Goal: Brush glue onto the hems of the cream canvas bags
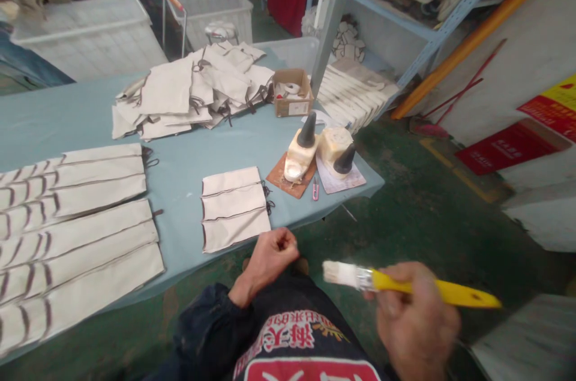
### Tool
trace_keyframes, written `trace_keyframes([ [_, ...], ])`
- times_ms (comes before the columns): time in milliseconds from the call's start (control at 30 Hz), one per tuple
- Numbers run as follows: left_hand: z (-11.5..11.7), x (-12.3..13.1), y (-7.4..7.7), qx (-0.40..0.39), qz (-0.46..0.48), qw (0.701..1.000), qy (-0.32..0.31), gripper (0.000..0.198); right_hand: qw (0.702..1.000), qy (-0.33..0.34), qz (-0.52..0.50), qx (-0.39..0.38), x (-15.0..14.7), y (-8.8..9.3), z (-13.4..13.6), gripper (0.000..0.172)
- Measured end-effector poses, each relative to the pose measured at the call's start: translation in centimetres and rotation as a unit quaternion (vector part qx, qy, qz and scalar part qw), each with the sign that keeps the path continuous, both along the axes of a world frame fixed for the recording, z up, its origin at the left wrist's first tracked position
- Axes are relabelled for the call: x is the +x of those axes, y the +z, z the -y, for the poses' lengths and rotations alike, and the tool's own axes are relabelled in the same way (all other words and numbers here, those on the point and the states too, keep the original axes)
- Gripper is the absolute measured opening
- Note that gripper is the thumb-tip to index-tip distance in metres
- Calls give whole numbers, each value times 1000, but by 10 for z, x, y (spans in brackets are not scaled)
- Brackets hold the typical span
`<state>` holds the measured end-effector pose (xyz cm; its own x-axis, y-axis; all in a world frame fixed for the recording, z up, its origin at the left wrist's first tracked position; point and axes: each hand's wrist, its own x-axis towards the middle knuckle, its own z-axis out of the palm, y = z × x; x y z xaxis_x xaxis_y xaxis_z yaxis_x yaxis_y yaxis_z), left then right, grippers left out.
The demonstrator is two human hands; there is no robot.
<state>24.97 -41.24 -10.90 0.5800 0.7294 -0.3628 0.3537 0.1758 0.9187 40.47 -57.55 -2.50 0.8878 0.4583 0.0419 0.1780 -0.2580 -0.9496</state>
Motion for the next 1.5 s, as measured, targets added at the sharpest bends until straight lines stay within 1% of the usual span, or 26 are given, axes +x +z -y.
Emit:
trace_keyframes([
  [33, -5, -8, -9, -4, -12, 1000, 20, 18, 995, -40, 92, -16, 6, 7, 4, 19],
  [67, -10, -16, -14, -7, -18, 999, 32, 22, 985, -67, 158, -17, 11, 14, 8, 24],
  [100, -13, -22, -17, -9, -20, 999, 43, 23, 981, -66, 180, -6, 15, 19, 9, 30],
  [133, -15, -27, -15, -12, -16, 999, 50, 24, 981, -49, 185, 21, 17, 22, 9, 29],
  [167, -14, -30, -10, -15, -3, 999, 46, 24, 985, -14, 165, 50, 18, 23, 7, 26],
  [200, -11, -31, -2, -10, 17, 999, 34, 26, 987, 25, 141, 76, 17, 22, 4, 23],
  [233, -7, -30, 7, -2, 36, 999, 15, 31, 986, 72, 113, 99, 16, 20, 2, 24],
  [267, -1, -28, 18, 8, 51, 999, -7, 37, 982, 119, 93, 115, 14, 16, -1, 27],
  [300, 4, -25, 28, 13, 59, 998, -19, 42, 975, 167, 79, 123, 12, 12, -3, 27],
  [367, 12, -19, 44, 2, 65, 997, -41, 50, 958, 251, 67, 126, 12, 4, -5, 17],
  [433, 16, -15, 54, -21, 67, 996, -54, 55, 943, 302, 77, 112, 15, 1, -6, 12],
  [533, 17, -13, 58, -77, 88, 992, -47, 56, 929, 341, 106, 93, 21, 4, -11, 13],
  [633, 17, -11, 59, -165, 114, 979, -25, 55, 922, 360, 113, 85, 22, 14, -19, 13],
  [700, 17, -9, 59, -208, 127, 970, -9, 57, 920, 363, 115, 88, 20, 20, -25, 12],
  [800, 17, -5, 59, -243, 152, 958, 23, 57, 919, 362, 125, 94, 17, 24, -29, 13],
  [933, 18, -3, 58, -284, 181, 941, 42, 54, 911, 382, 130, 90, 19, 21, -27, 14],
  [1267, 19, -2, 56, -317, 204, 924, 57, 40, 885, 437, 141, 79, 21, 15, -22, 20],
  [1500, 17, -1, 55, -313, 188, 928, 74, 45, 874, 452, 166, 71, 19, 17, -26, 21],
])
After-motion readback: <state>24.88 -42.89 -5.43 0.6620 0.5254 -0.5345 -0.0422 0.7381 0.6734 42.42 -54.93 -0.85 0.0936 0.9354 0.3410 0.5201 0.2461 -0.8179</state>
